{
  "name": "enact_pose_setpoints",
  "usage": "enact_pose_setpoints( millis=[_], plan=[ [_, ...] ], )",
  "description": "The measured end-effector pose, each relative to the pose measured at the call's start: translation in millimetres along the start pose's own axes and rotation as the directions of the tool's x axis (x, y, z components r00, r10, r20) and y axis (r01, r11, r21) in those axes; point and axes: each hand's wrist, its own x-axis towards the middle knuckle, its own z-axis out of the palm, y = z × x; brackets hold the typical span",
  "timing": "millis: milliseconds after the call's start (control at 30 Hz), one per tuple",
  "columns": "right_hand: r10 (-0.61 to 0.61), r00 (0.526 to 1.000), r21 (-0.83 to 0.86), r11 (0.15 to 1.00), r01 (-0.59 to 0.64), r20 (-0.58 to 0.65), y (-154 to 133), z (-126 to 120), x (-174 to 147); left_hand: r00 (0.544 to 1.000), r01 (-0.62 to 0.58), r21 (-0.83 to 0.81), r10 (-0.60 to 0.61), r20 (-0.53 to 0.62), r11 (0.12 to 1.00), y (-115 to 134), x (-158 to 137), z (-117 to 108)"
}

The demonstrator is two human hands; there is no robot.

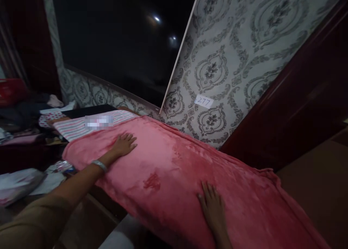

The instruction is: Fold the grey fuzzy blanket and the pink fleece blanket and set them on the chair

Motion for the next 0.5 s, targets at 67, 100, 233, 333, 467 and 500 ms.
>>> enact_pose_setpoints(
  millis=[67, 100, 233, 333, 467, 500],
  plan=[
    [0.006, 1.0, -0.007, 1.0, -0.006, 0.002, 0.4, 1.3, -0.2, 0.995, 0.097, 0.027, -0.096, -0.026, 0.995, -23.2, -13.9, -4.8],
    [0.007, 1.0, -0.009, 1.0, -0.007, 0.004, 0.7, 2.0, -0.2, 0.99, 0.139, 0.036, -0.138, -0.037, 0.99, -32.6, -20.8, -6.2],
    [-0.006, 1.0, -0.004, 1.0, 0.006, -0.016, 3.3, 6.1, -0.2, 0.964, 0.26, 0.059, -0.256, -0.071, 0.964, -57.6, -43.6, -8.9],
    [-0.019, 0.999, 0.011, 1.0, 0.019, -0.034, 5.5, 10.2, -0.4, 0.934, 0.352, 0.074, -0.345, -0.093, 0.933, -65.6, -51.4, -11.2],
    [-0.029, 0.997, 0.015, 0.999, 0.03, -0.068, 7.4, 16.0, -1.2, 0.961, 0.265, 0.066, -0.258, -0.095, 0.962, -58.4, -43.9, -15.1],
    [-0.03, 0.997, 0.015, 0.999, 0.031, -0.076, 8.1, 17.7, -1.3, 0.979, 0.192, 0.057, -0.188, -0.073, 0.98, -52.6, -37.6, -15.3]
  ],
)
